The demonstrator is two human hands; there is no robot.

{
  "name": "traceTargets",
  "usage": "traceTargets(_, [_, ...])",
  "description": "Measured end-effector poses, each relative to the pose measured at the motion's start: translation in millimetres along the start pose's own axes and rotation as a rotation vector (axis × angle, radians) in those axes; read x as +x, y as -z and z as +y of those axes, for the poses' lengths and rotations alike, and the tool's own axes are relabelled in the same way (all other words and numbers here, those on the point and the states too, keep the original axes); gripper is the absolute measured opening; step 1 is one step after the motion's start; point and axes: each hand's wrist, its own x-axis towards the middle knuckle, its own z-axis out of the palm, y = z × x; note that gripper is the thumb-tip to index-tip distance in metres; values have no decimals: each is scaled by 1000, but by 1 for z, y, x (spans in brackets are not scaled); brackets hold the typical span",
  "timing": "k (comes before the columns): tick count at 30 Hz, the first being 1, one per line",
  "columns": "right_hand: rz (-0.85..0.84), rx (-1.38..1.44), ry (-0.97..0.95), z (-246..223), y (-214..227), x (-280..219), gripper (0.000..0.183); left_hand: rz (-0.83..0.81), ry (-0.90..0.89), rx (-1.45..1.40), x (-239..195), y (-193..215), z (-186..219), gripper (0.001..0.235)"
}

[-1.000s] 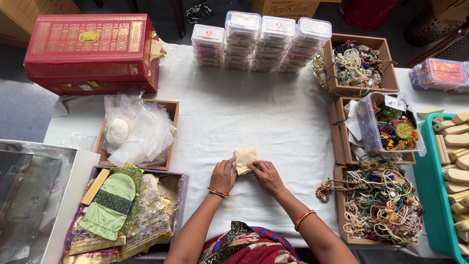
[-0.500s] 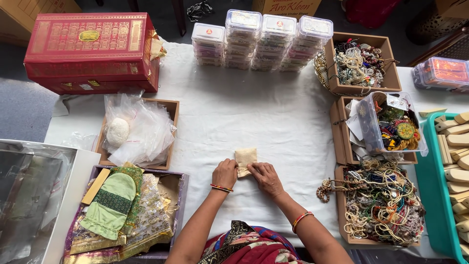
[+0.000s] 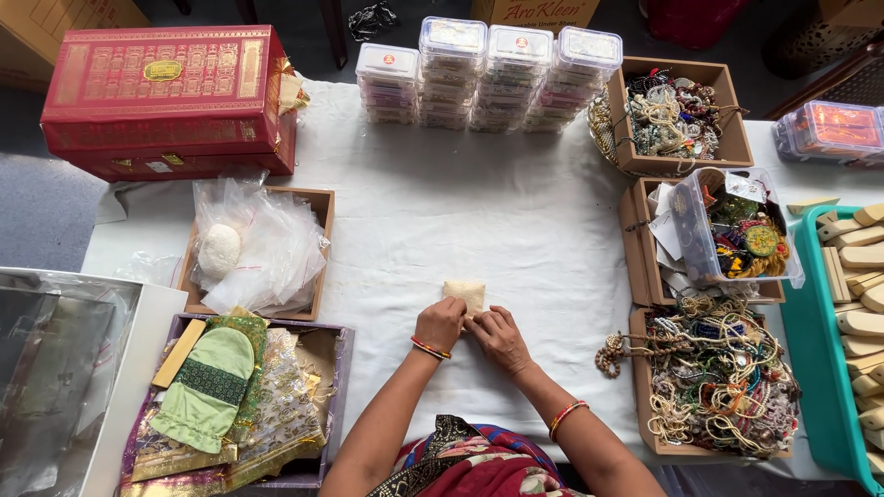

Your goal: The person sits at a table and packs various jewelry items into small pouches and plastic containers. They handle beaded necklaces, fold them into fabric pouches, and place the pouches into clear plastic boxes. They also arrange other jewelry pieces into containers and organize the items on the table.

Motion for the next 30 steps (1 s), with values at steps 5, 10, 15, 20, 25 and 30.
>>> traceTargets(5, [67, 21, 79, 5, 12, 4, 22, 44, -379, 375, -16, 22, 0, 5])
traceTargets(10, [10, 217, -91, 0, 30, 19, 16, 85, -547, 318, -14, 76, 29, 29])
traceTargets(15, [-217, 522, -562, -1, 28, 33, 14, -38, -372, 170, -9, 48, 12, 27])
traceTargets(20, [-43, 539, -702, -6, 27, 41, 25, -192, 321, -79, 6, 25, 13, 19])
traceTargets(25, [-107, 584, -784, 0, 18, 33, 24, 124, 236, 52, 3, 3, 4, 24])
traceTargets(30, [91, 319, -492, -14, 50, 45, 22, -115, 664, -269, 17, 6, 4, 36])
